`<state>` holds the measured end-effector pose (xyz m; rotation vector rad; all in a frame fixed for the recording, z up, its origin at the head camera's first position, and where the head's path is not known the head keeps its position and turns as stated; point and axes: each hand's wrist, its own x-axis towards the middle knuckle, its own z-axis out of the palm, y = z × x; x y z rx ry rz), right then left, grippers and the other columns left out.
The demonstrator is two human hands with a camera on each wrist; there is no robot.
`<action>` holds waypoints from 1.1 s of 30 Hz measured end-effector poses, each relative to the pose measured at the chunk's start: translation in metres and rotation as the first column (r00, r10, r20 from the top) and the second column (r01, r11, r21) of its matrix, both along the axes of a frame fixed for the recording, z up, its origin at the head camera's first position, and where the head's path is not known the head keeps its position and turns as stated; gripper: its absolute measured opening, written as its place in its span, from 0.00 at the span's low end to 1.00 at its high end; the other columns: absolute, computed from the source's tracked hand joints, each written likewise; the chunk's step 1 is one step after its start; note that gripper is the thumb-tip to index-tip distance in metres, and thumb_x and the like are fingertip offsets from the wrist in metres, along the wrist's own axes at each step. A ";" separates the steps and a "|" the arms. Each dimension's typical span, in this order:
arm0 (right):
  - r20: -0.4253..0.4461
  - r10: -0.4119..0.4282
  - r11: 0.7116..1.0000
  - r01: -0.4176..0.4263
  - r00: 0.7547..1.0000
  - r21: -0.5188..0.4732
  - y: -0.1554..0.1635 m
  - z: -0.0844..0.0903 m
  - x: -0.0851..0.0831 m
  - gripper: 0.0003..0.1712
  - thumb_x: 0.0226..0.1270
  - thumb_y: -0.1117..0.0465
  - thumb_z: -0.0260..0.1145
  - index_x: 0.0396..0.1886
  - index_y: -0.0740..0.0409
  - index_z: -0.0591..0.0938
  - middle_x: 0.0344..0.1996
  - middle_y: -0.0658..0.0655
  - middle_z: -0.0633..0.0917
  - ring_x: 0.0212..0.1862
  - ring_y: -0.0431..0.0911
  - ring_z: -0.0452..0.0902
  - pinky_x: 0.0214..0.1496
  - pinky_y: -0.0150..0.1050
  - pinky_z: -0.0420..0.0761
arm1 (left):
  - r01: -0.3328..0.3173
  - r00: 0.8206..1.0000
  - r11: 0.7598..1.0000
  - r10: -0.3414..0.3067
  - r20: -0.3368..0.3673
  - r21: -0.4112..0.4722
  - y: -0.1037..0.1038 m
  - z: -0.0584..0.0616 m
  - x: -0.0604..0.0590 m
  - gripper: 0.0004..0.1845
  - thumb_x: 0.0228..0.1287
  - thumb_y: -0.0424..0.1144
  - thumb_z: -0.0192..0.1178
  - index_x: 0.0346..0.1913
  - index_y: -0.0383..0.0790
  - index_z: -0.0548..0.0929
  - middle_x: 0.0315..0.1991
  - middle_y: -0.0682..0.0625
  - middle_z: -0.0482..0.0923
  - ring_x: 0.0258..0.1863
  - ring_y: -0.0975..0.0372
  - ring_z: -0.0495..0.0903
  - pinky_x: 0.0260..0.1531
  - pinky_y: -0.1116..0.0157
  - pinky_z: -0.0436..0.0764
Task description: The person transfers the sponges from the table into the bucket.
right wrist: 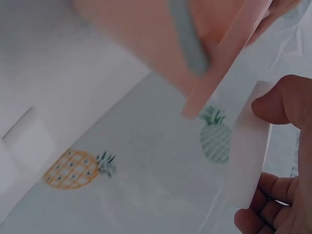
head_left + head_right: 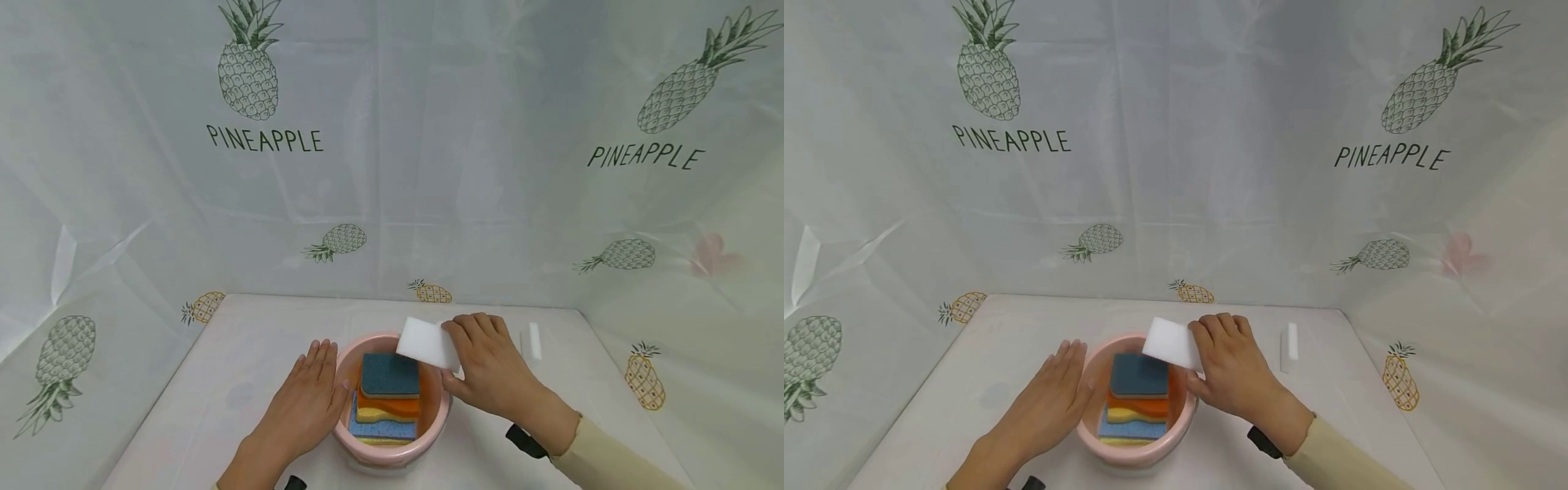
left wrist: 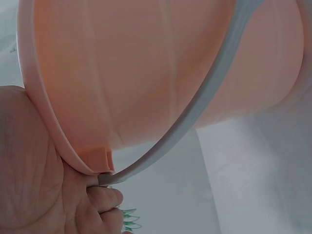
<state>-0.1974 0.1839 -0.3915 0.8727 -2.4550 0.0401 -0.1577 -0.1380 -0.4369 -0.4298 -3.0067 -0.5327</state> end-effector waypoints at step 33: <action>0.206 0.189 0.953 -0.230 0.960 0.197 -0.056 -0.009 0.019 0.31 0.57 0.38 0.76 0.54 0.49 0.82 0.48 0.47 0.81 0.51 0.44 0.74 0.55 0.44 0.73 | 0.001 1.000 1.000 -0.001 0.012 0.013 -0.001 0.001 0.002 0.38 0.85 0.52 0.46 0.82 0.28 0.57 0.83 0.35 0.54 0.85 0.43 0.50 0.82 0.41 0.54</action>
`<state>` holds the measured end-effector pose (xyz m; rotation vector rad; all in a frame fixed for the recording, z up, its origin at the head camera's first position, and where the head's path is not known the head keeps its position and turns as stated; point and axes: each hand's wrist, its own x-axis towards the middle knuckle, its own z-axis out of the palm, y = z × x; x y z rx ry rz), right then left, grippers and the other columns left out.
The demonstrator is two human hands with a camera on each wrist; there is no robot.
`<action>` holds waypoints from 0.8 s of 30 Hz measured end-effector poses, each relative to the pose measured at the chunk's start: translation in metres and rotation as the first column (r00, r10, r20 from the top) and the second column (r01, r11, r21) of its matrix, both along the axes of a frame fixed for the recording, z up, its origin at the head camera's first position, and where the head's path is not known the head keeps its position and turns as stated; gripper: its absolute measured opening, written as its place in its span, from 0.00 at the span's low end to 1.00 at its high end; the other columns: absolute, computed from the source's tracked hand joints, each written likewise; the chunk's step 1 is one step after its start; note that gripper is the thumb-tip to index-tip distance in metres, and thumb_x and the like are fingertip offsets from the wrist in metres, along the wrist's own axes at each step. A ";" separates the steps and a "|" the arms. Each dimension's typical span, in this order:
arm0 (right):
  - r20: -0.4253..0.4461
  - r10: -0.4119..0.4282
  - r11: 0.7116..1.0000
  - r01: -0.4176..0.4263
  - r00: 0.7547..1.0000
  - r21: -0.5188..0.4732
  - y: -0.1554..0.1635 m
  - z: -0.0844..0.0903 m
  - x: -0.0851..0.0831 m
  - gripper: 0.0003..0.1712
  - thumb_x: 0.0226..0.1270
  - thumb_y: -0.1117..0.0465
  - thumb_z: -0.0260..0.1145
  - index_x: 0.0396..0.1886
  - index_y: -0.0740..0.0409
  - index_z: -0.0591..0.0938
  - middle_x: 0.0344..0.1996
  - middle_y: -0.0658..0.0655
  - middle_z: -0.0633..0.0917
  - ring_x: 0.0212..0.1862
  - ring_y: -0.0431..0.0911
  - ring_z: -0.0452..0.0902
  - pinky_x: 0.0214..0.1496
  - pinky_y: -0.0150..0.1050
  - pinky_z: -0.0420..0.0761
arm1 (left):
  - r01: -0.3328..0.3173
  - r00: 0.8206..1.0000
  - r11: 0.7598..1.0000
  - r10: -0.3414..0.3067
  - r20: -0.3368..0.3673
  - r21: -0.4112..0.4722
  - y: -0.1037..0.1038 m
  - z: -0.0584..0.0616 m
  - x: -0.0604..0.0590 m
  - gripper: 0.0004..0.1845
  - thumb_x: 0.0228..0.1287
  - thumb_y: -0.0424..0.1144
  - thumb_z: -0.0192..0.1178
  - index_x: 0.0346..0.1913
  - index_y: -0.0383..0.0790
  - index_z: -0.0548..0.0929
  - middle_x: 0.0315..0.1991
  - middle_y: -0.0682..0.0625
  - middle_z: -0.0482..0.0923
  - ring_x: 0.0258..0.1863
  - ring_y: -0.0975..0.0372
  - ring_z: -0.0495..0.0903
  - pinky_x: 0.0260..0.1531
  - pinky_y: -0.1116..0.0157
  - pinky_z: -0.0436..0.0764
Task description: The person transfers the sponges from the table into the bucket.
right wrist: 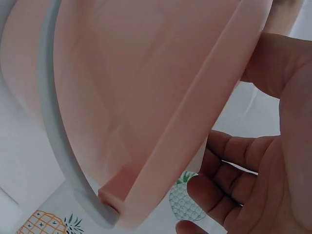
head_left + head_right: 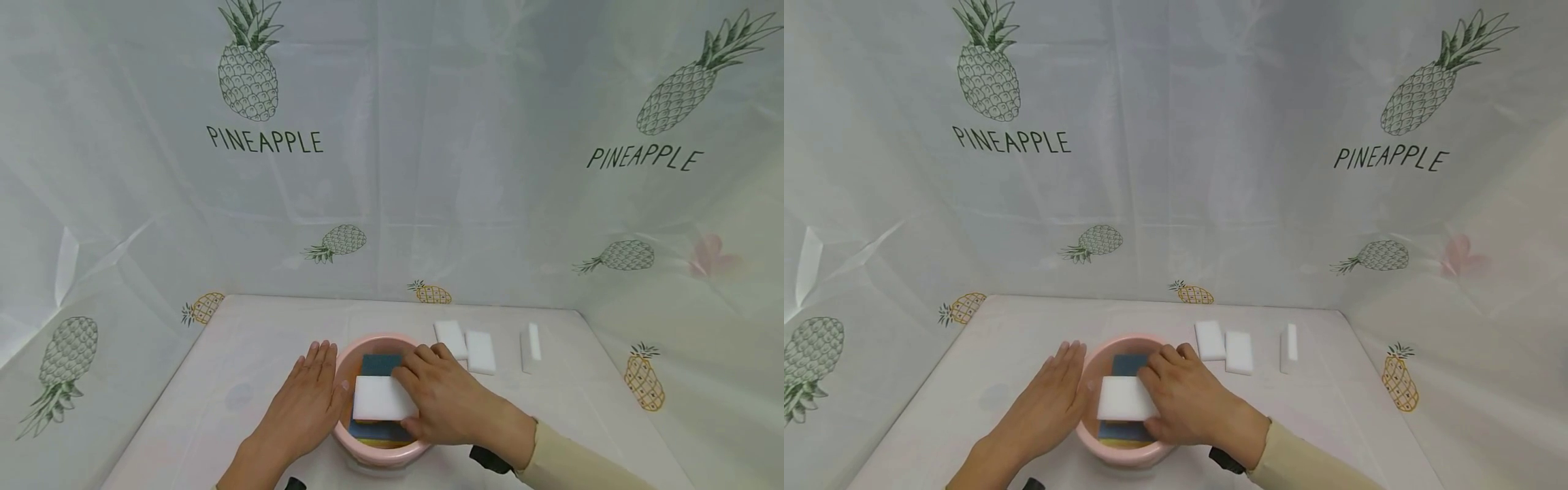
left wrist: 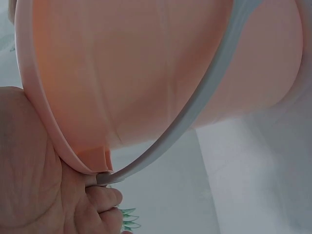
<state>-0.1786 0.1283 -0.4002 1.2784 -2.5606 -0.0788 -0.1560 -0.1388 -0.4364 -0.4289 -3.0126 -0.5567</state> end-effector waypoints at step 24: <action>0.056 0.054 0.999 -0.054 0.997 -0.005 0.003 0.003 0.002 0.33 0.59 0.34 0.73 0.57 0.48 0.82 0.48 0.45 0.82 0.54 0.41 0.74 0.55 0.43 0.73 | 0.001 1.000 1.000 -0.001 -0.032 0.005 0.000 -0.001 -0.001 0.37 0.84 0.51 0.47 0.81 0.27 0.59 0.82 0.34 0.56 0.84 0.43 0.52 0.81 0.42 0.56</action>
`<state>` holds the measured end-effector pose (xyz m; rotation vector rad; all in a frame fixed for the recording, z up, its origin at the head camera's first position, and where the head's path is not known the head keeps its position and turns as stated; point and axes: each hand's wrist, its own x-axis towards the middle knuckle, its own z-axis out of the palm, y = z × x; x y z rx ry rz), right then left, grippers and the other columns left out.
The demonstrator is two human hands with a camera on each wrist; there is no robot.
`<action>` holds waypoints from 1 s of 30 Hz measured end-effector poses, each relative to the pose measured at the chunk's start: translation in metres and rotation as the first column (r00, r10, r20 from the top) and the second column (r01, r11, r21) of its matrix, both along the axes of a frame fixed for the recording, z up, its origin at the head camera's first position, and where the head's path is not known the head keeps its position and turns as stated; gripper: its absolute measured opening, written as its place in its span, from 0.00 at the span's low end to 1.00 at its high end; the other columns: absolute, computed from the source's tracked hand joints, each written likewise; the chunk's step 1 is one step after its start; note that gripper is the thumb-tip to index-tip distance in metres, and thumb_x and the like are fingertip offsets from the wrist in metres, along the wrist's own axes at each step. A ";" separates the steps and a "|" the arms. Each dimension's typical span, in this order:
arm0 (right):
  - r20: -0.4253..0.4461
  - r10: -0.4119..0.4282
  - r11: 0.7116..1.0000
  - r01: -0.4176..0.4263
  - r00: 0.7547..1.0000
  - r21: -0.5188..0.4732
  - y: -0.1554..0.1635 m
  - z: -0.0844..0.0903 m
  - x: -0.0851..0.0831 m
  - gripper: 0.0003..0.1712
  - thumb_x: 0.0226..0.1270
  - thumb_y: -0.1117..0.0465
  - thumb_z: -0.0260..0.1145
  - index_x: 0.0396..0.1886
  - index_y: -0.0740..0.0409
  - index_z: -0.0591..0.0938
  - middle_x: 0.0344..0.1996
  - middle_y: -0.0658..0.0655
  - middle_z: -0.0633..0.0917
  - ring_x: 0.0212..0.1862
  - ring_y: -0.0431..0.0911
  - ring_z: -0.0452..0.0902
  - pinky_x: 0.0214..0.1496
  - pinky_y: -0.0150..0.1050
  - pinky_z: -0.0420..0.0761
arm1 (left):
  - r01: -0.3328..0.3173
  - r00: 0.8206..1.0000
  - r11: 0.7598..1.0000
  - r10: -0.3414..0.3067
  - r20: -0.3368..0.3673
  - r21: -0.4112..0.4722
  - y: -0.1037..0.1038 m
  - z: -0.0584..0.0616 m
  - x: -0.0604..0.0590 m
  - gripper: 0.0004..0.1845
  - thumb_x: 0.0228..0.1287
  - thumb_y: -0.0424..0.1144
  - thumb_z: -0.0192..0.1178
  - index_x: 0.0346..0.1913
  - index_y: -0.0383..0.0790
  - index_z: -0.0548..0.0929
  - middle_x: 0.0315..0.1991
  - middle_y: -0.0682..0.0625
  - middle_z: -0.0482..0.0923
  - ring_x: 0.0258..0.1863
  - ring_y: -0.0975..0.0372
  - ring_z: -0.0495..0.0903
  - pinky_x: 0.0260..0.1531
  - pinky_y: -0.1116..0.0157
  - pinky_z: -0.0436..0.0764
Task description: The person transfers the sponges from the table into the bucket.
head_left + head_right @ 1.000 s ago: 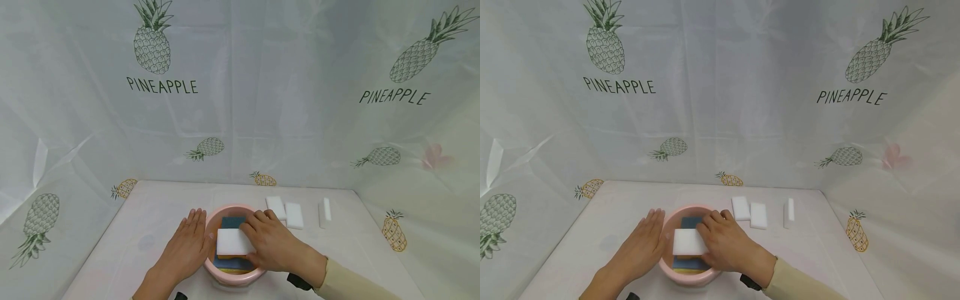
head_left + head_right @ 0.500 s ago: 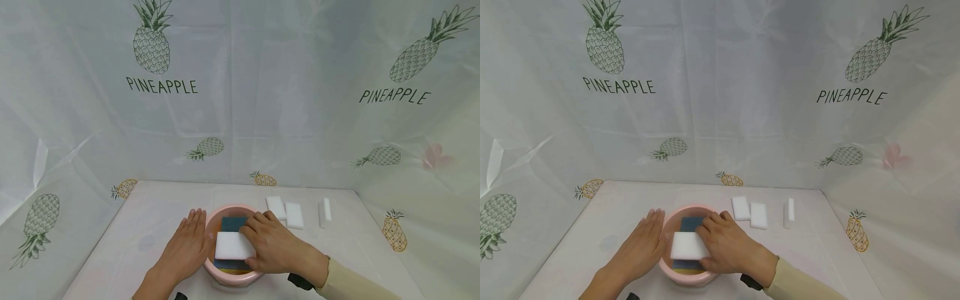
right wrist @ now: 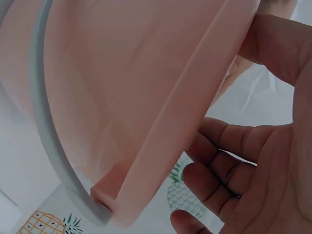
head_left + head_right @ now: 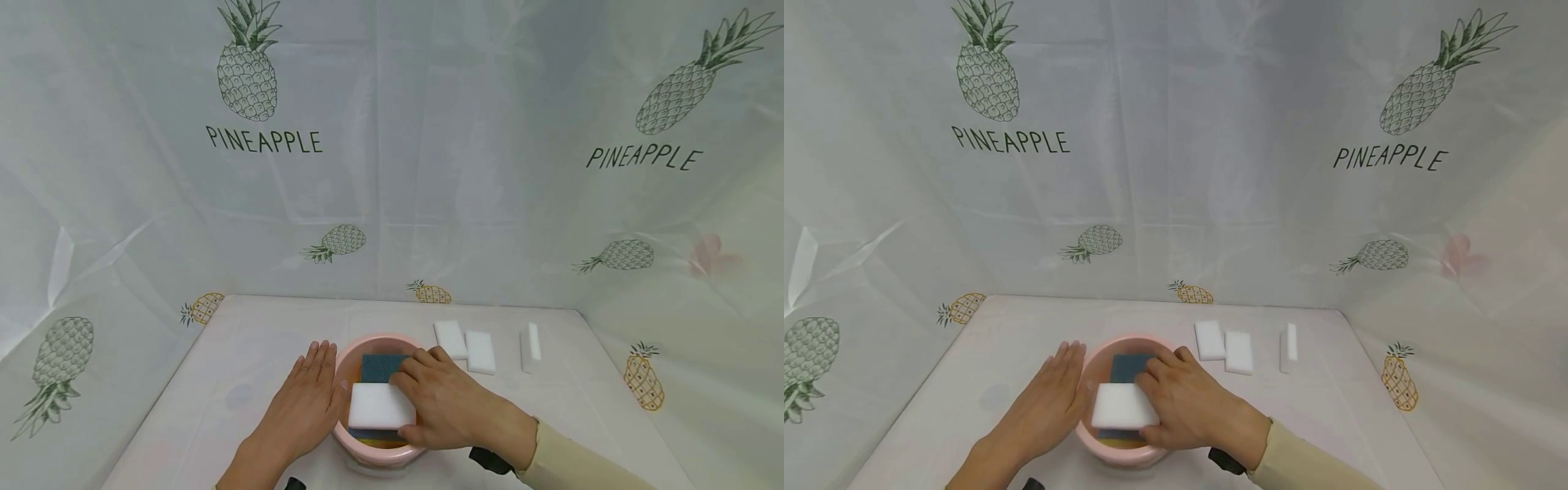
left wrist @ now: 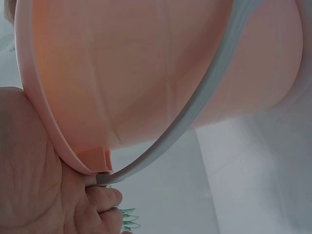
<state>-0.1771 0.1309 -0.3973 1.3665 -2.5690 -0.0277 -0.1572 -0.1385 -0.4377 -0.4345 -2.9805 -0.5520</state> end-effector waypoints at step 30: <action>-0.212 -0.287 0.924 0.212 0.934 -0.317 0.046 -0.015 -0.022 0.23 0.65 0.48 0.75 0.51 0.58 0.83 0.45 0.55 0.85 0.49 0.53 0.76 0.51 0.51 0.76 | 0.005 1.000 1.000 -0.005 0.011 -0.007 0.000 0.001 0.001 0.37 0.85 0.51 0.48 0.81 0.27 0.58 0.83 0.34 0.56 0.84 0.43 0.52 0.82 0.42 0.56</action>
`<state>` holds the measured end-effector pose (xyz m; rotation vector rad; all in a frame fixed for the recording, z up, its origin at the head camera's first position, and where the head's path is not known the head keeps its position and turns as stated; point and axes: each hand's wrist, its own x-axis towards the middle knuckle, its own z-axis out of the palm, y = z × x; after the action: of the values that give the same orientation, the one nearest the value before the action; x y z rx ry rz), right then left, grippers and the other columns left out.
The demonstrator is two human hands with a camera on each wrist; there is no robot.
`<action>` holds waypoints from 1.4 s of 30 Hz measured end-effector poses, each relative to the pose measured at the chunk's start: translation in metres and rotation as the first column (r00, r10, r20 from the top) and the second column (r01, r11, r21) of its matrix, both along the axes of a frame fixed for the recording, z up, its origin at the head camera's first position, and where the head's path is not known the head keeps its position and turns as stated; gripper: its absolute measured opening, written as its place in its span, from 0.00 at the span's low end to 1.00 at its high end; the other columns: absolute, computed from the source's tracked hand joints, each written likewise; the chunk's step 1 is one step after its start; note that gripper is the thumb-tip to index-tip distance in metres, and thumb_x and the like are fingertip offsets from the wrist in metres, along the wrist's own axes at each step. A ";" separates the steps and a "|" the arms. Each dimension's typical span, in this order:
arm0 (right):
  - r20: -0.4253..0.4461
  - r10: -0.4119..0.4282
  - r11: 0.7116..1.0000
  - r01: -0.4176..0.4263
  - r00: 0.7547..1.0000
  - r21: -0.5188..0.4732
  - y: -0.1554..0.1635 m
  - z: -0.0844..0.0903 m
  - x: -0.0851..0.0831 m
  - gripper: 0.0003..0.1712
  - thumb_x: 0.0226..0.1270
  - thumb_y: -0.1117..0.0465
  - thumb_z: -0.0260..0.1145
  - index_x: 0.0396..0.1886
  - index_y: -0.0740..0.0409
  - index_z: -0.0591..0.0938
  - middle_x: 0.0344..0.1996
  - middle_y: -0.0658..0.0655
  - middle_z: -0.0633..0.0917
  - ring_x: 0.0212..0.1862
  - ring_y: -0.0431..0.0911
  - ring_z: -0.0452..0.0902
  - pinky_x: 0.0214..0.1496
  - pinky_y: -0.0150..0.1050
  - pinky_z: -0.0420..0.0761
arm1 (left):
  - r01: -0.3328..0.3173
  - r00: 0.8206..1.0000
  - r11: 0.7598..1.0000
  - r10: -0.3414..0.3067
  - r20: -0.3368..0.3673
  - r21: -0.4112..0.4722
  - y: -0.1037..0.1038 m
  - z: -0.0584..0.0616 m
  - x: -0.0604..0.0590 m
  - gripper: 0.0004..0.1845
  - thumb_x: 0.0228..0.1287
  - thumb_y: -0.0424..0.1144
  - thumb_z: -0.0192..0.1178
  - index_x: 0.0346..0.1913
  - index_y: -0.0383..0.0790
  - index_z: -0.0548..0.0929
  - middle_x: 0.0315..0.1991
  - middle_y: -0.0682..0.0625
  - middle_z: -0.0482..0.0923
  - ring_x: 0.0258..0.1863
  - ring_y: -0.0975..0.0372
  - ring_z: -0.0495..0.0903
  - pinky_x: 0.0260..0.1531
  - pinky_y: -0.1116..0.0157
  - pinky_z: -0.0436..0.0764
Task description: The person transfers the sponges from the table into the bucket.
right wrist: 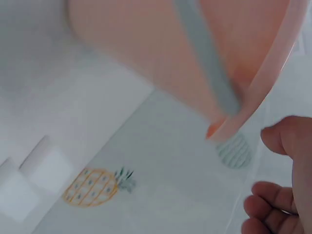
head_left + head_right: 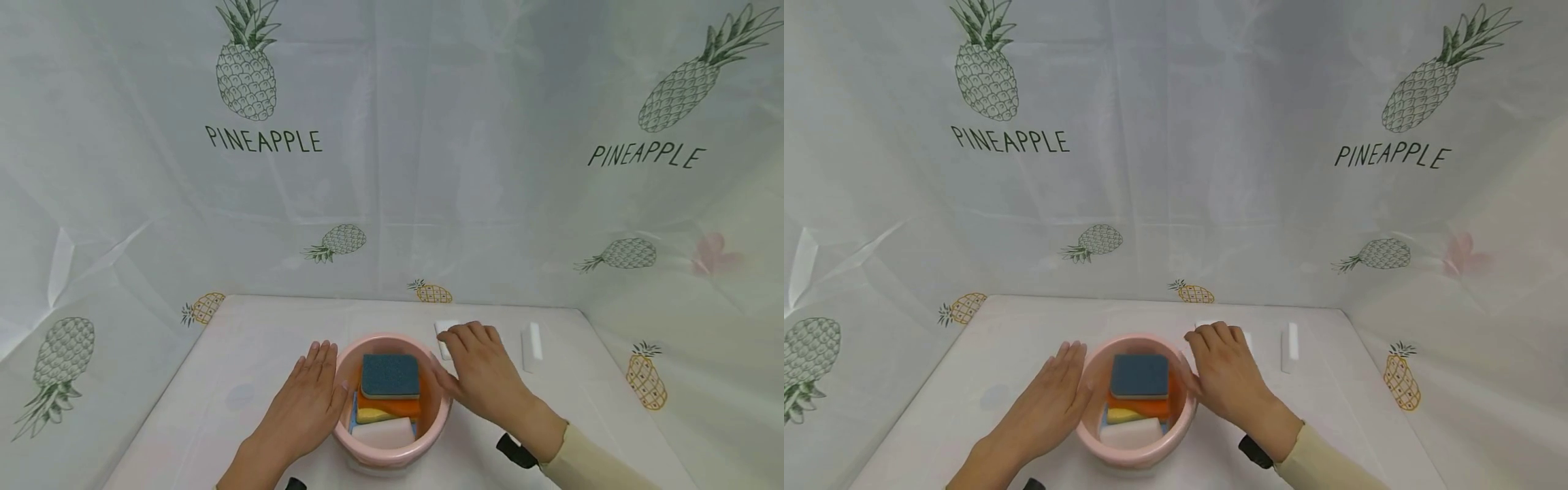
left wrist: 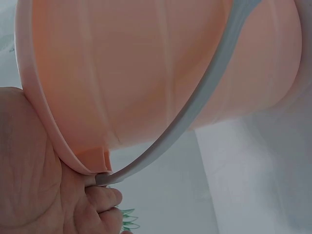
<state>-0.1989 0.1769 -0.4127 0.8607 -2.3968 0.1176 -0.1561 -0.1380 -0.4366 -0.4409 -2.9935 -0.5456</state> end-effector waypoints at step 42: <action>0.120 -0.546 0.838 0.544 0.829 0.051 0.193 -0.100 -0.049 0.22 0.62 0.58 0.75 0.32 0.70 0.73 0.29 0.66 0.76 0.38 0.65 0.72 0.34 0.59 0.73 | 0.003 1.000 1.000 -0.003 0.015 0.016 -0.001 -0.001 0.000 0.36 0.85 0.50 0.47 0.82 0.27 0.57 0.83 0.34 0.54 0.85 0.44 0.50 0.82 0.42 0.55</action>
<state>-0.2479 0.3696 -0.5129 0.1434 -2.6713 -0.0731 -0.1566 -0.1388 -0.4372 -0.4426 -3.0009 -0.5748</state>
